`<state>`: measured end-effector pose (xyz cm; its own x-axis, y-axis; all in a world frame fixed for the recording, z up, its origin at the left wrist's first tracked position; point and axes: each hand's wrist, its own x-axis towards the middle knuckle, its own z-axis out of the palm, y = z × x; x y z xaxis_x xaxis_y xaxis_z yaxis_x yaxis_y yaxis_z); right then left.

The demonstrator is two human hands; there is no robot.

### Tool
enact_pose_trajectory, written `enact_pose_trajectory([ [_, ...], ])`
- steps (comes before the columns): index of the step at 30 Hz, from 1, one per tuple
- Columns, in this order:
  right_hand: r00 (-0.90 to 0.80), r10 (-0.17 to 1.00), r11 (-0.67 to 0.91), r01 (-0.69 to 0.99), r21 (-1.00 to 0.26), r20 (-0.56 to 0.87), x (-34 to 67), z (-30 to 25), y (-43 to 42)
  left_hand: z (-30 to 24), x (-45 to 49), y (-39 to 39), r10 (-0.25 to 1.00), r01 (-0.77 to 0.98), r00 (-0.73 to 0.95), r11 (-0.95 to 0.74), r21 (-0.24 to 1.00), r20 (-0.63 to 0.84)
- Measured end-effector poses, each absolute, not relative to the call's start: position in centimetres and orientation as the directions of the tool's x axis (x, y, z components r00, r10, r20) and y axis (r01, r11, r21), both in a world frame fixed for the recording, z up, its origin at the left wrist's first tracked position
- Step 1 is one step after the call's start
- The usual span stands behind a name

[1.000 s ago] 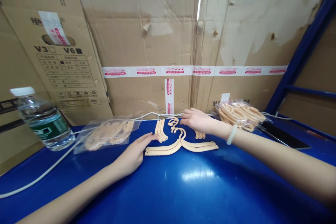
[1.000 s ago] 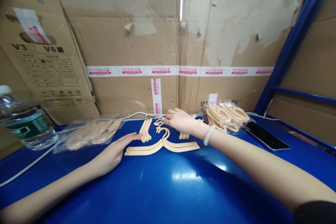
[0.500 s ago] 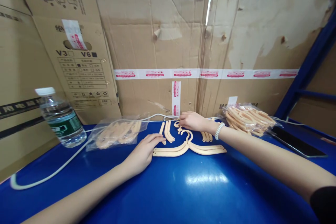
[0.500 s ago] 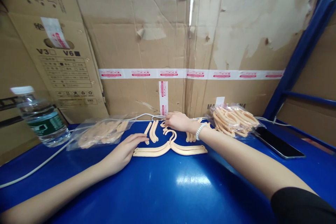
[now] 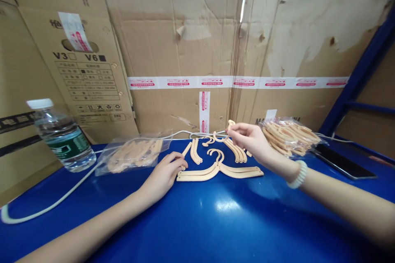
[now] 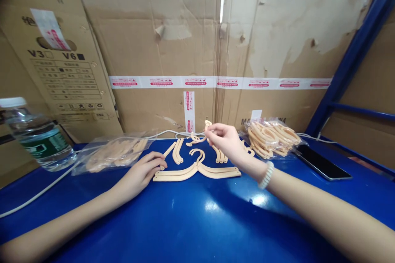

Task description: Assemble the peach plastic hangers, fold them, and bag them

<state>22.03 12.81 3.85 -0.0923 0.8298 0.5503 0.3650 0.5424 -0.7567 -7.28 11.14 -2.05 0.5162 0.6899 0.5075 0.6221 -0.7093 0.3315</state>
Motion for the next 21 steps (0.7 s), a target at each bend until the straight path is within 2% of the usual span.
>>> enact_pose_trajectory([
  [2,-0.074,0.879,0.471,0.282,-0.836,0.471,22.1,3.3,9.9,-2.0,-7.4,11.2,0.691,0.618,0.495,-0.706,0.346,0.526],
  [5,-0.063,0.963,0.264,0.048,-0.963,0.261,22.3,2.4,6.6,-1.6,-7.4,11.0,0.684,0.601,0.439,-0.706,0.375,0.583],
  [8,-0.074,0.989,0.123,-0.081,-0.989,0.129,22.3,1.8,5.0,-0.8,-6.8,9.9,0.660,0.567,0.387,-0.721,0.398,0.644],
  [12,-0.143,0.986,0.053,-0.212,-0.976,0.085,22.0,1.3,4.5,0.4,-4.6,7.1,0.663,0.514,0.372,-0.730,0.450,0.650],
  [13,-0.174,0.980,0.048,-0.244,-0.969,0.093,21.9,1.1,4.4,0.6,-4.1,6.3,0.684,0.499,0.371,-0.717,0.486,0.629],
  [15,-0.230,0.966,0.043,-0.297,-0.954,0.115,21.5,0.7,4.3,0.6,-3.1,5.2,0.763,0.396,0.383,-0.645,0.654,0.521],
  [18,-0.270,0.956,0.030,-0.305,-0.952,0.117,21.1,0.1,3.9,0.2,-2.3,4.4,0.858,0.247,0.344,-0.474,0.845,0.381],
  [21,-0.285,0.953,0.018,-0.273,-0.962,0.099,20.7,-0.1,3.6,-0.2,-2.1,4.5,0.905,0.117,0.329,-0.322,0.939,0.269],
])
